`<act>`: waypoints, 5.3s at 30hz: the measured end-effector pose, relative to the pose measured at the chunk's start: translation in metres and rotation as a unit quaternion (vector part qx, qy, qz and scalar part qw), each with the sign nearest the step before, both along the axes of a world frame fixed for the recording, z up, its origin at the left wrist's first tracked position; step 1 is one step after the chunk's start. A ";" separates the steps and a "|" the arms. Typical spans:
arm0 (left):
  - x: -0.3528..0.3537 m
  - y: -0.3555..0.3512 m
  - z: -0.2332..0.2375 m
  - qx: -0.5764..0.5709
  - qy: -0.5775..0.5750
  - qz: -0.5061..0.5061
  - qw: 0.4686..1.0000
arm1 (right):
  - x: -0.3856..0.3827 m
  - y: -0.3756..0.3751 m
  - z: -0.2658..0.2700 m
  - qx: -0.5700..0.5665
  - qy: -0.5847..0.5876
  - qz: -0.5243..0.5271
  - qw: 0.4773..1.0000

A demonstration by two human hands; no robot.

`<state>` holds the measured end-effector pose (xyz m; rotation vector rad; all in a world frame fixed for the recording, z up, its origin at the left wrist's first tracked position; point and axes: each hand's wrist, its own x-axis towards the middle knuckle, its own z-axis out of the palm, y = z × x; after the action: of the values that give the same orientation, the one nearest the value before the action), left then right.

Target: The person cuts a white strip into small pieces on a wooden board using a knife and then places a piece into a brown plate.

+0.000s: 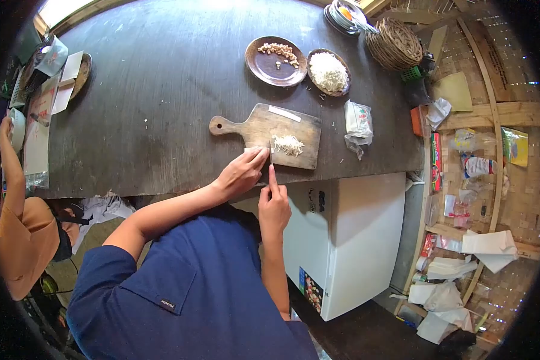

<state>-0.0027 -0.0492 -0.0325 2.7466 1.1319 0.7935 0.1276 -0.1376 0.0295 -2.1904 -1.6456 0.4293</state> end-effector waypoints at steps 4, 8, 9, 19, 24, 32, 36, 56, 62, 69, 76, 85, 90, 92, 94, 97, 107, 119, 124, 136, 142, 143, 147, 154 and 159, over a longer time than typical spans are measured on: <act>-0.001 0.003 0.004 0.016 0.009 0.002 1.000 | -0.005 0.012 0.009 0.006 0.035 -0.002 0.999; -0.003 -0.001 0.008 0.018 0.055 0.000 0.998 | -0.001 -0.007 0.000 -0.006 0.039 -0.004 0.999; -0.003 -0.001 0.008 0.012 0.043 0.000 0.999 | 0.000 -0.005 -0.002 -0.002 0.028 -0.003 1.000; -0.002 0.000 0.004 -0.003 0.024 -0.004 1.000 | 0.000 -0.005 -0.002 0.005 0.051 -0.009 0.999; -0.001 0.001 -0.001 0.030 0.046 -0.010 0.998 | -0.002 0.011 0.000 0.030 0.043 -0.006 0.999; -0.003 0.002 0.001 -0.001 0.018 -0.008 1.000 | -0.001 0.009 -0.003 0.008 0.040 -0.006 0.999; -0.002 0.001 0.000 -0.005 -0.013 -0.003 1.000 | -0.004 0.012 0.005 -0.008 0.042 -0.007 0.999; -0.002 -0.001 0.000 -0.017 -0.022 0.005 1.000 | -0.003 0.006 0.002 -0.008 0.042 -0.018 0.999; -0.002 -0.001 0.001 0.011 0.025 0.008 1.000 | -0.004 0.001 -0.002 0.017 0.066 -0.027 0.997; 0.000 -0.001 -0.003 -0.015 -0.034 0.023 0.999 | -0.004 -0.002 0.002 -0.006 0.052 -0.029 0.998; -0.001 0.001 0.004 0.029 -0.004 0.045 0.999 | -0.006 0.001 0.007 0.010 0.068 -0.022 0.997; 0.000 -0.001 0.002 0.028 0.000 0.060 0.998 | -0.001 0.002 0.005 0.006 0.068 -0.019 0.997; 0.000 -0.003 0.006 0.008 0.007 0.066 0.998 | 0.004 0.010 0.003 0.005 0.073 -0.007 0.997; -0.001 -0.006 0.006 0.009 0.010 0.061 0.998 | 0.003 0.011 0.008 -0.004 0.071 -0.002 0.997; 0.000 -0.004 0.004 0.000 -0.005 0.056 0.998 | 0.005 0.012 0.011 -0.003 0.087 0.003 0.996; -0.001 -0.004 0.007 0.002 -0.005 0.071 0.997 | 0.010 -0.002 0.005 -0.010 0.091 0.016 0.996; 0.001 -0.008 0.012 -0.021 0.000 0.086 0.996 | 0.023 0.002 0.018 -0.051 0.091 0.059 0.993; 0.002 -0.010 0.014 -0.032 -0.029 0.095 0.995 | 0.043 0.029 0.016 0.022 0.137 0.108 0.984; 0.003 -0.007 0.021 -0.054 -0.096 0.118 0.987 | 0.055 -0.003 0.028 -0.006 0.234 0.109 0.966; -0.001 -0.002 0.023 -0.086 -0.204 0.131 0.966 | 0.090 0.021 0.024 -0.043 0.285 0.077 0.954; 0.001 0.003 0.036 -0.092 -0.041 0.100 0.990 | 0.075 0.009 0.026 -0.045 0.208 0.115 0.970; 0.001 0.002 0.036 -0.097 -0.038 0.102 0.989 | 0.073 0.007 0.024 -0.058 0.185 0.118 0.974; -0.001 0.003 0.036 -0.060 -0.020 0.089 0.994 | 0.068 0.004 0.023 -0.054 0.176 0.129 0.974; 0.002 0.000 0.032 -0.078 -0.043 0.100 0.991 | 0.062 -0.003 0.024 -0.057 0.179 0.130 0.974; 0.002 0.000 0.036 -0.073 -0.031 0.109 0.991 | 0.057 0.009 0.017 -0.064 0.160 0.136 0.976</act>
<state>-0.0004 -0.0496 0.0037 2.4930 1.4330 0.7783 0.1847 -0.1285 0.0465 -1.8597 -1.7750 0.9337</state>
